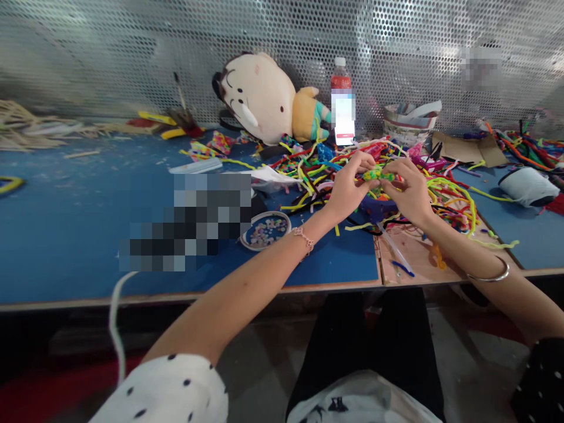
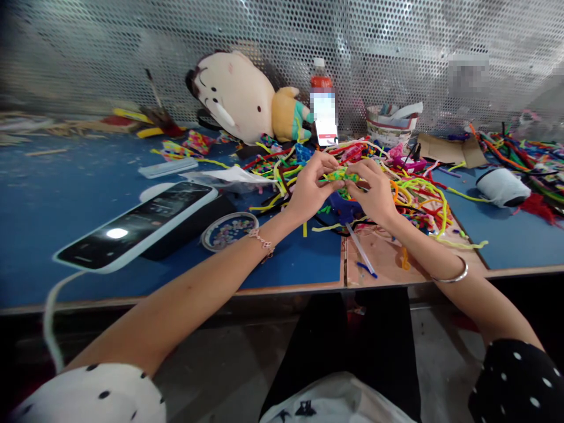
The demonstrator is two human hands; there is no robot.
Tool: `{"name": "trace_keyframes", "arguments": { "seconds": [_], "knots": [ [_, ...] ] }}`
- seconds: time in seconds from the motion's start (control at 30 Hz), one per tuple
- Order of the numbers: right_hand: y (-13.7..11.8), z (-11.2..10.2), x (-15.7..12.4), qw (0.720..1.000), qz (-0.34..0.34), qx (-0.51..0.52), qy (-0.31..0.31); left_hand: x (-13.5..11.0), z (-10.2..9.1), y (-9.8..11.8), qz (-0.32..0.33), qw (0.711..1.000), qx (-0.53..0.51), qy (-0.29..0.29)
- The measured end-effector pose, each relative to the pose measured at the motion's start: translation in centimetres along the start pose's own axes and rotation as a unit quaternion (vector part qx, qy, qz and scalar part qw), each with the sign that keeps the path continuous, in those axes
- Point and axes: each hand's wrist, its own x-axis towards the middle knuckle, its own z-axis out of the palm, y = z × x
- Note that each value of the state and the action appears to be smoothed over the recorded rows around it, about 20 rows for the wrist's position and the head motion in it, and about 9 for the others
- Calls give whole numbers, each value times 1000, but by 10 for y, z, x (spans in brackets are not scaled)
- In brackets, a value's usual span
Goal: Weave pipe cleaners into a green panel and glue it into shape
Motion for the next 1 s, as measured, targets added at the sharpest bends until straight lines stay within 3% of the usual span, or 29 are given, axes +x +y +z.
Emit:
{"name": "trace_keyframes", "arguments": {
  "seconds": [0.3, 1.0],
  "knots": [
    [-1, -1, 0, 1000, -4, -10, 11, 2, -2, -1, -17, 1000, 1, 10],
    [3, 0, -1, 999, -40, -5, 7, 3, -2, -4, 27, 999, 38, 12]
  ]
}}
